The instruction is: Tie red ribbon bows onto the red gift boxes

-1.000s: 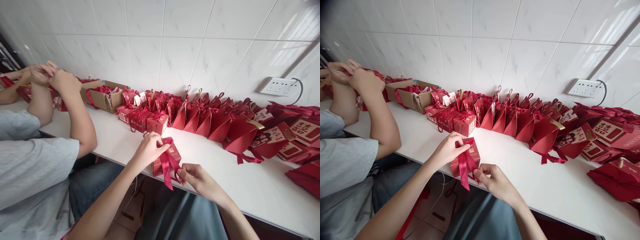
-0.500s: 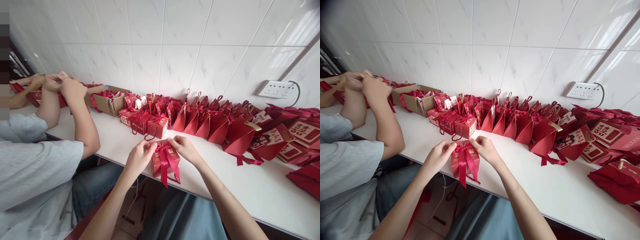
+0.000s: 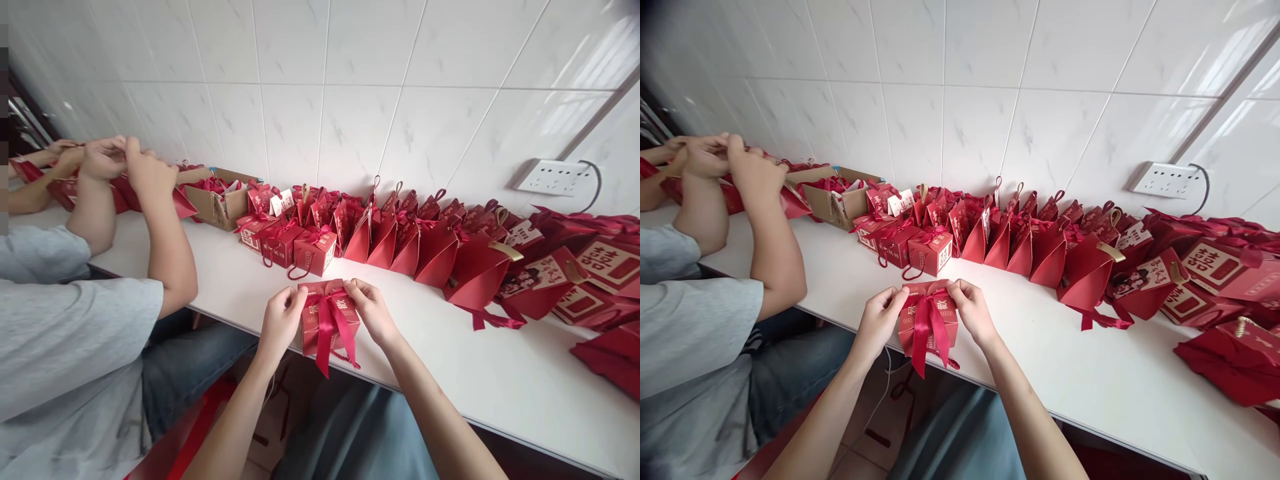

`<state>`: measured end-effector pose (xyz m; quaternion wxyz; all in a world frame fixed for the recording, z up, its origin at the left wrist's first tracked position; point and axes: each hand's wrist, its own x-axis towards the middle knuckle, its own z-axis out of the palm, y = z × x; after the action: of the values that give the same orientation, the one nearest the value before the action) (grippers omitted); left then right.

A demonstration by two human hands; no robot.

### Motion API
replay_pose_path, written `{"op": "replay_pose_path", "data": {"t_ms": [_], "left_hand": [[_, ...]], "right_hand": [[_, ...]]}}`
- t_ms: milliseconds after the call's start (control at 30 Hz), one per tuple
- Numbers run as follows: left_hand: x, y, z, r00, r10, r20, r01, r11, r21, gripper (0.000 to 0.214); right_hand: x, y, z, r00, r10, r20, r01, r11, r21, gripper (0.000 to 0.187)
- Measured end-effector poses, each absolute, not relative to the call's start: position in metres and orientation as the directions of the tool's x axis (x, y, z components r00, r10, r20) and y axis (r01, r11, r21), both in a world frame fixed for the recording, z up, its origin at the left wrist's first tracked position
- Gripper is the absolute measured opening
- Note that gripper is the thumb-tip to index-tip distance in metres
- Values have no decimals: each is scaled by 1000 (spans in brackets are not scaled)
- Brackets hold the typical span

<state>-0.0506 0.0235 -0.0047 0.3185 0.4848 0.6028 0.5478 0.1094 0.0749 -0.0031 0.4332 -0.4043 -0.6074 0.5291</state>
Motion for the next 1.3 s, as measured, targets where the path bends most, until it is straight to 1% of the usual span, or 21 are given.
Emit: {"op": "replay_pose_path", "data": {"t_ms": [133, 300, 400, 467, 567, 633, 667, 733, 767, 833, 867, 900, 933, 967, 1000, 1033, 1100, 1167, 1200, 1300], "left_hand": [[-54, 26, -10, -314, 941, 127, 193, -67, 979, 47], [-60, 21, -11, -248, 963, 103, 131, -72, 989, 41], [-61, 19, -10, -248, 965, 88, 116, -61, 991, 39], [-59, 20, -9, -241, 968, 64, 62, -51, 997, 37], [-58, 20, -8, -221, 975, 20, -64, -35, 997, 35], [-61, 19, -8, -210, 978, 13, -84, -31, 996, 35], [-63, 19, -8, -195, 981, 15, -65, -28, 997, 34], [-70, 17, -8, -171, 985, 26, 26, -22, 999, 32], [-74, 16, -7, -177, 983, 37, 91, -21, 996, 32], [-78, 14, -2, -237, 967, 95, 240, -37, 970, 29], [-79, 14, 2, -273, 949, 160, 324, -66, 944, 26], [-78, 14, 7, -288, 925, 248, 413, -114, 904, 21], [-77, 16, 13, -269, 899, 344, 499, -176, 849, 17], [-74, 17, 18, -214, 877, 430, 571, -245, 783, 14], [-71, 20, 23, -134, 861, 491, 624, -312, 717, 14], [-68, 22, 27, -45, 855, 516, 655, -365, 662, 15], [-63, 28, 32, 99, 867, 488, 675, -419, 607, 18], [-60, 33, 31, 161, 882, 443, 679, -425, 598, 18], [-59, 35, 29, 170, 887, 429, 676, -422, 605, 17], [-60, 38, 24, 173, 898, 404, 627, -417, 658, 14]], "right_hand": [[108, 74, -5, -291, 953, 88, -28, 84, -996, 45], [112, 74, -3, -295, 951, 92, -27, 88, -996, 44], [113, 74, -2, -302, 949, 87, -21, 84, -996, 44], [113, 74, -2, -302, 950, 82, -15, 82, -997, 43], [114, 74, -3, -307, 949, 68, 19, 78, -997, 44], [118, 75, -4, -312, 948, 55, 64, 78, -995, 44], [120, 75, -3, -303, 952, 51, 93, 82, -992, 44], [128, 74, 0, -244, 968, 56, 148, 95, -984, 43], [131, 71, 4, -194, 978, 79, 176, 114, -978, 41], [138, 59, 14, -114, 977, 183, 257, 207, -944, 37], [139, 50, 20, -123, 963, 240, 313, 267, -911, 34], [140, 39, 26, -177, 944, 277, 373, 325, -869, 32], [139, 27, 31, -266, 923, 278, 428, 372, -824, 32], [137, 15, 34, -371, 899, 232, 470, 397, -789, 34], [134, 3, 36, -458, 876, 154, 501, 397, -769, 37], [131, -7, 35, -514, 855, 72, 531, 383, -756, 39], [122, -20, 27, -530, 846, -59, 586, 315, -746, 39], [113, -24, 13, -500, 852, -153, 593, 208, -778, 35], [109, -24, 6, -490, 851, -186, 565, 149, -811, 34], [99, -18, -11, -476, 856, -201, 395, 3, -919, 32]]}}
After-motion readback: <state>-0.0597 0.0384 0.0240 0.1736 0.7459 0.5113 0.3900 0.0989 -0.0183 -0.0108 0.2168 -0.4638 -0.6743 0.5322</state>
